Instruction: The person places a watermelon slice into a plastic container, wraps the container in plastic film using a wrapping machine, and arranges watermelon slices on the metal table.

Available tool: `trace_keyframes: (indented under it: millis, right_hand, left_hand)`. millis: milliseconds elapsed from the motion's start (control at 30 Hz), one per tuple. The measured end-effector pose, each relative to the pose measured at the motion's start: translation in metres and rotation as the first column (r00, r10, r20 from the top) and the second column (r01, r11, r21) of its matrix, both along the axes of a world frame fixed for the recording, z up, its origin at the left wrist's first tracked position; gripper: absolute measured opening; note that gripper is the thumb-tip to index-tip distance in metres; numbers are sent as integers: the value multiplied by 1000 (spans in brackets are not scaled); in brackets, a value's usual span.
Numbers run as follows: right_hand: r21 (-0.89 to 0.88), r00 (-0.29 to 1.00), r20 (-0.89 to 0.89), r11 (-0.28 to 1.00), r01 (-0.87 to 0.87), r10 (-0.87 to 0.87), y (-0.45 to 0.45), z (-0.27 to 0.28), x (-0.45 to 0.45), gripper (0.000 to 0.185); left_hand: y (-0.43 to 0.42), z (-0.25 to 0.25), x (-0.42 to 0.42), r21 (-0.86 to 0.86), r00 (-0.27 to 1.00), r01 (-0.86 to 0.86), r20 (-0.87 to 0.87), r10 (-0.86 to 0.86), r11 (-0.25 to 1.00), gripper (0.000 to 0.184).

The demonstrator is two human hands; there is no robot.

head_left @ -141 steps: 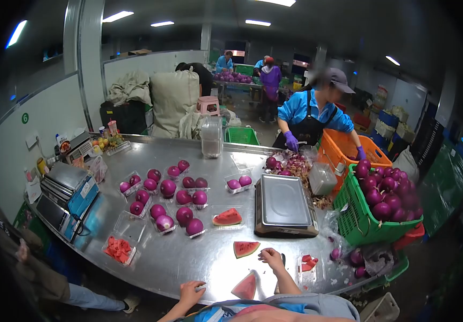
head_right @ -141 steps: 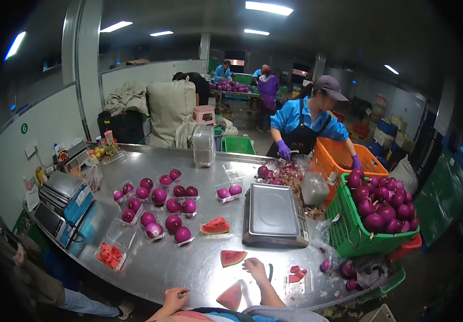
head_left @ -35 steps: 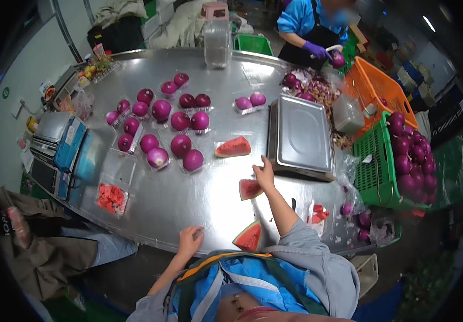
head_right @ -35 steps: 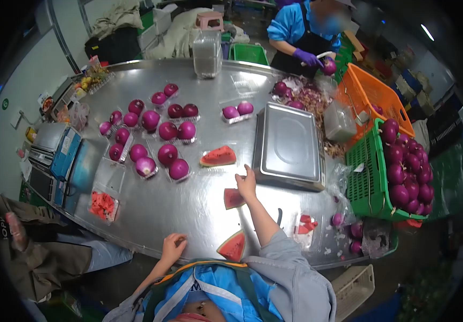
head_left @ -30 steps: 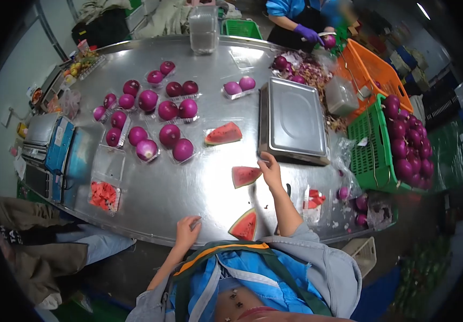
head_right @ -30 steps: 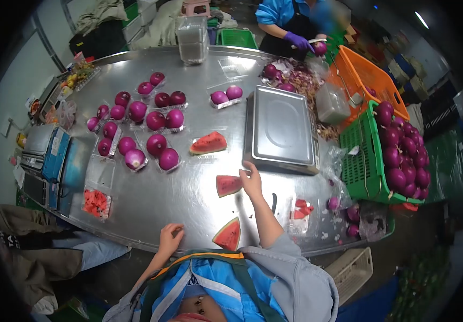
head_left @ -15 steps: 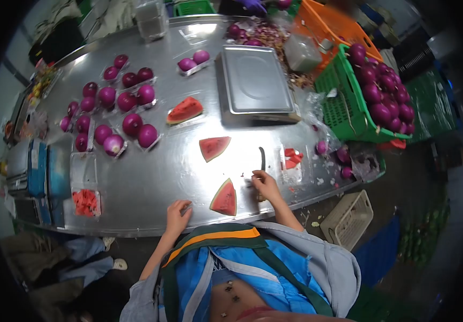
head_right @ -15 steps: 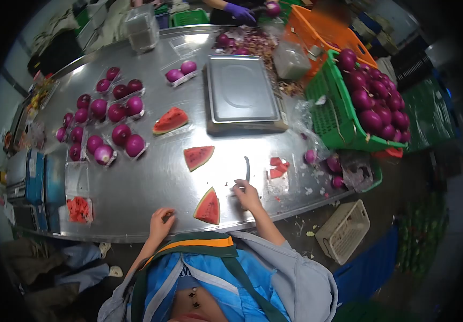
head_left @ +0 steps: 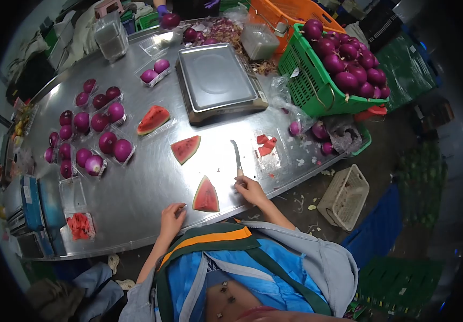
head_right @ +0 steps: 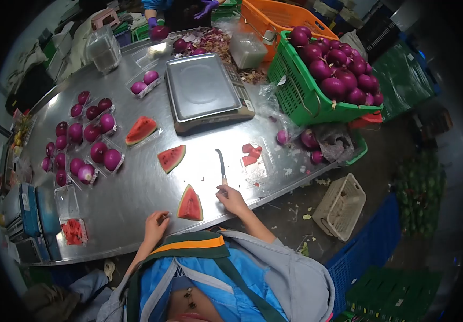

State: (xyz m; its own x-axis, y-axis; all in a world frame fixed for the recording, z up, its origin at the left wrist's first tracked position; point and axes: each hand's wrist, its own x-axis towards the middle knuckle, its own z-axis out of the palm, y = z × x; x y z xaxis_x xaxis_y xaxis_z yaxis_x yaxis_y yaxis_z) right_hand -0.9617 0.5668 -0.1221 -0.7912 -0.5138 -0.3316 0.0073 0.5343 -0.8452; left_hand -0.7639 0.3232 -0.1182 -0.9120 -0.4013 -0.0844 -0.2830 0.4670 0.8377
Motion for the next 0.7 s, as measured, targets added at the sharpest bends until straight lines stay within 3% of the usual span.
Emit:
trace_keyframes:
  millis: [267,533,700]
  right_hand:
    - [-2,997,-57,999,-48,48,1,-6,5,34]
    - [118,968,4,961,-251,252,-19,-8,20,35]
    - [132,925,7,917,-377,380,-26,-13,32,45]
  left_hand:
    - [9,2,4,-62,999,41,29,-40,997,24]
    - [10,-26,13,129,996,-70,62,63,989,31]
    - [11,-41,10,270,986,-149,119,121,951,40]
